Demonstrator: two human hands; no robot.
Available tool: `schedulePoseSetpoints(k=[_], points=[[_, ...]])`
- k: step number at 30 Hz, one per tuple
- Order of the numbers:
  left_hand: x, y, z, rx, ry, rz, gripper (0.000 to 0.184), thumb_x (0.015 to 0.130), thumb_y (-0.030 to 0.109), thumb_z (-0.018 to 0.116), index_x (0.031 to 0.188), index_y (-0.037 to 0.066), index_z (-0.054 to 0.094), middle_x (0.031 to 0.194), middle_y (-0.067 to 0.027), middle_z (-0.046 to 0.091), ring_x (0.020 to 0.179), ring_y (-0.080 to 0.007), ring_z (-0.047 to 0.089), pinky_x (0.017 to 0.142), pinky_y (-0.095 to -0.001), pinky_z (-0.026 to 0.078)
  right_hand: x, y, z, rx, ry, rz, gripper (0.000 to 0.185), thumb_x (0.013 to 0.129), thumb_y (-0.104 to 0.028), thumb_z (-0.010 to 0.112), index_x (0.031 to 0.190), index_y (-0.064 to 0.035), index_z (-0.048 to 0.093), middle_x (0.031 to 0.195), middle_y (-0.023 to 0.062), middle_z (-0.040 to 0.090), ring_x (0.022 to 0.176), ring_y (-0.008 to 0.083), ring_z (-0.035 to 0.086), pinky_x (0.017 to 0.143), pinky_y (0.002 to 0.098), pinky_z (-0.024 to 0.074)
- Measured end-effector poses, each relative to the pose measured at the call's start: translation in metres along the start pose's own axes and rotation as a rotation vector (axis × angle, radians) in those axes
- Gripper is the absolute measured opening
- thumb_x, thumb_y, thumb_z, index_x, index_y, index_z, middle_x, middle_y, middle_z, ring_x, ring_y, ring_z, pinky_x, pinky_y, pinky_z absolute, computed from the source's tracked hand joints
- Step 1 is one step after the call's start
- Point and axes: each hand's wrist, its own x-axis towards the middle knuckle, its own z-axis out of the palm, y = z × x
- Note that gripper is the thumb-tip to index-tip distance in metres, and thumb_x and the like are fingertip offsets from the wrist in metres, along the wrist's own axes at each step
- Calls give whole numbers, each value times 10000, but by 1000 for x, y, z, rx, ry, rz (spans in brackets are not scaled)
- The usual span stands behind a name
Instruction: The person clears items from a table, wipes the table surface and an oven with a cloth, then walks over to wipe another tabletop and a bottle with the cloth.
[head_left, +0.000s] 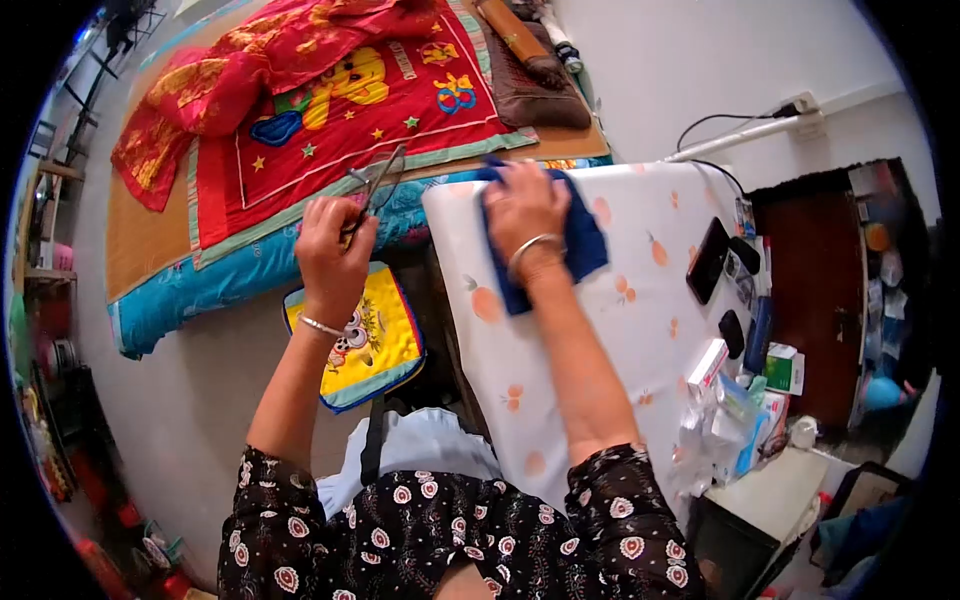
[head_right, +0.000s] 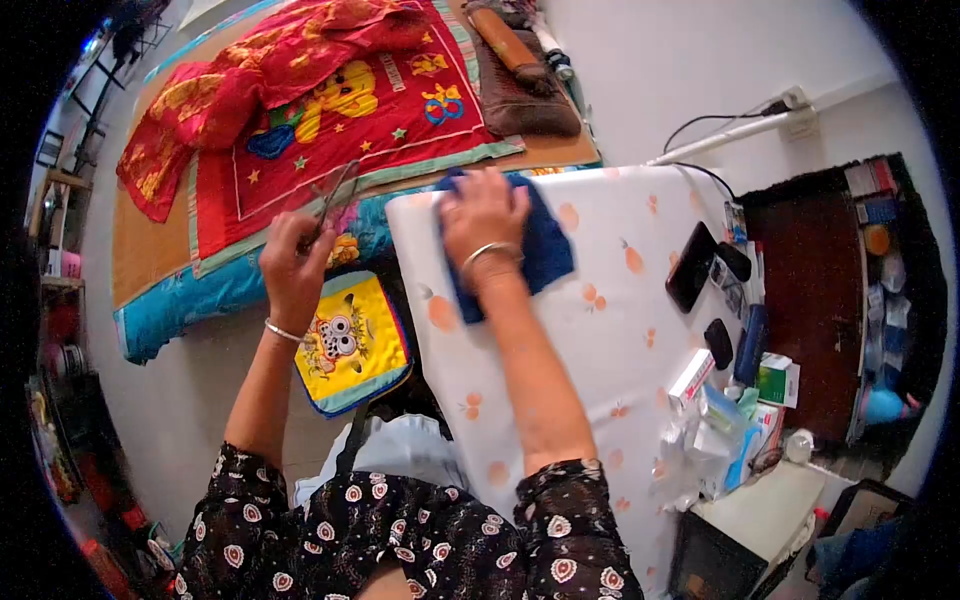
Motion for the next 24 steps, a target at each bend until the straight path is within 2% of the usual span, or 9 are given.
schedulePoseSetpoints(k=[2,4,6,8,12,13,19,22,24], points=[[11,12,13,-29,-15,62,171,711,25,685,779,13,528,767,-129,535,737,-299,525,640,-372,432,-24,-39,-9,102,0,-41,460,894,-396,489,1243,-99,524,1361,102,458,1328,275,327,1070,526,200],[20,25,29,-55,-74,109,169,707,33,685,776,14,531,768,-130,543,750,-307,528,652,-383,430,-48,-53,-25,183,-86,-51,528,879,-408,511,1303,-96,459,1403,100,408,1351,291,291,1073,538,189],[25,34,52,-90,-175,173,159,694,54,686,765,19,549,772,-133,551,775,-328,536,678,-403,430,-74,-58,-50,180,-159,-36,572,831,-389,578,1297,-78,461,1420,98,378,1371,291,250,1078,542,178],[26,42,80,-151,-267,222,158,690,61,689,761,23,553,774,-135,551,791,-331,537,688,-407,435,-102,-55,-68,213,-214,-7,583,817,-377,592,1300,-77,463,1431,99,362,1379,288,232,1077,550,169],[21,63,126,-184,-455,361,163,682,79,694,773,39,565,822,-118,549,860,-328,523,723,-414,441,-162,-49,-109,206,-290,133,619,771,-405,623,1291,-101,484,1436,75,367,1380,258,239,1073,551,161],[20,70,134,-162,-481,420,154,701,87,681,788,29,569,806,-117,554,810,-311,541,697,-401,449,-178,-46,-114,168,-310,175,632,753,-418,633,1292,-122,490,1424,64,388,1374,256,258,1072,544,163],[12,87,165,-84,-610,566,139,713,111,657,802,47,571,855,-107,556,890,-317,520,739,-414,458,-250,13,-141,-101,-129,514,585,842,-431,522,1340,-134,451,1442,79,383,1364,289,282,1072,530,178],[10,93,162,-16,-643,624,167,714,136,649,842,51,585,878,-113,563,935,-313,519,776,-410,460,-254,65,-138,-191,-17,664,585,853,-431,512,1348,-128,439,1441,87,381,1364,299,276,1064,525,208],[8,96,157,53,-647,600,217,713,150,661,898,55,599,958,-107,584,982,-304,519,822,-408,442,-239,99,-128,-268,18,761,579,856,-427,506,1343,-120,441,1435,97,385,1363,296,276,1058,530,223]])
